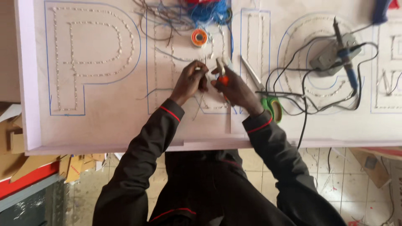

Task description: The person uses pliers to strip insulation from the ends of blue and red wires on a white board with LED letter outlines. The person repeatedly cuts and strips wire segments while arranging them along the letter shapes.

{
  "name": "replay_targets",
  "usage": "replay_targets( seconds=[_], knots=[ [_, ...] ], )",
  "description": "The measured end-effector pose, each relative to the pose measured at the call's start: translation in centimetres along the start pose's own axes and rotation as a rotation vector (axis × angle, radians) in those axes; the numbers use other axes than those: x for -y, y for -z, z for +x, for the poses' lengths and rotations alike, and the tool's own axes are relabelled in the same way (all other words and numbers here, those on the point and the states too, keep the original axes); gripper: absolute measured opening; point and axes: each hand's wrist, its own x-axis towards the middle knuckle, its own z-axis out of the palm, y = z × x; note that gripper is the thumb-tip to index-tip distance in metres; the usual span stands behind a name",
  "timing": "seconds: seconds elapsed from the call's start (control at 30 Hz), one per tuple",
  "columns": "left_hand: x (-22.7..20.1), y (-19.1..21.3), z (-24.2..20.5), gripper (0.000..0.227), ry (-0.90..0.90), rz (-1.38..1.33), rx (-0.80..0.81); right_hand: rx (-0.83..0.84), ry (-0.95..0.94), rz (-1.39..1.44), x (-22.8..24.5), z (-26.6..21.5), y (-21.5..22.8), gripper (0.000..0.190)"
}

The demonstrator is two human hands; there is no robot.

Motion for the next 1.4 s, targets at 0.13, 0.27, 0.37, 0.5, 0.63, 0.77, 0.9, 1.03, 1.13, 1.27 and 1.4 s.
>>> replay_targets(
  seconds=[0.13, 0.27, 0.37, 0.5, 0.63, 0.77, 0.9, 1.03, 1.13, 1.27, 1.4],
  knots=[
    [1.3, 0.4, -1.2, 0.016, -0.054, 0.023, 0.07, 0.027, -0.058, -0.207, 1.0, -1.4, -0.5, 0.048],
    [0.4, 0.9, -1.0, 0.014, -0.021, 0.029, 0.105, 0.089, -0.062, -0.28, 2.7, -1.0, 0.4, 0.045],
    [0.6, 1.2, -0.7, 0.018, -0.027, 0.035, 0.111, 0.051, -0.057, -0.238, 1.1, 0.0, 1.2, 0.044],
    [0.2, 1.2, -0.8, 0.019, -0.015, 0.027, 0.108, 0.06, -0.023, -0.069, -1.2, 2.1, 0.1, 0.042],
    [-1.4, 1.0, -2.0, 0.021, -0.081, 0.078, 0.13, 0.063, 0.036, 0.196, 0.0, 1.8, 0.0, 0.032],
    [-7.5, 0.4, -3.5, 0.012, 0.009, 0.201, 0.047, 0.014, 0.072, 0.279, 2.5, 1.0, 0.5, 0.018],
    [-9.6, 0.8, -3.5, 0.014, 0.042, 0.38, 0.064, -0.057, 0.064, 0.253, 3.4, 0.5, 0.5, 0.022],
    [-9.7, 1.9, -3.5, 0.021, 0.113, 0.506, 0.346, -0.113, 0.073, 0.231, 3.0, 0.7, 0.4, 0.032],
    [-9.2, 2.4, -3.7, 0.025, 0.086, 0.81, 0.465, -0.119, 0.052, 0.271, 2.8, 0.5, 0.5, 0.034],
    [-7.4, 4.8, -3.1, 0.031, -0.267, 0.952, 0.238, -0.117, 0.088, 0.217, 2.1, 0.7, 0.6, 0.038],
    [-5.4, 6.1, -1.3, 0.022, -0.503, 1.07, -0.143, -0.135, 0.111, 0.101, 2.3, 0.6, 0.3, 0.037]
  ],
)
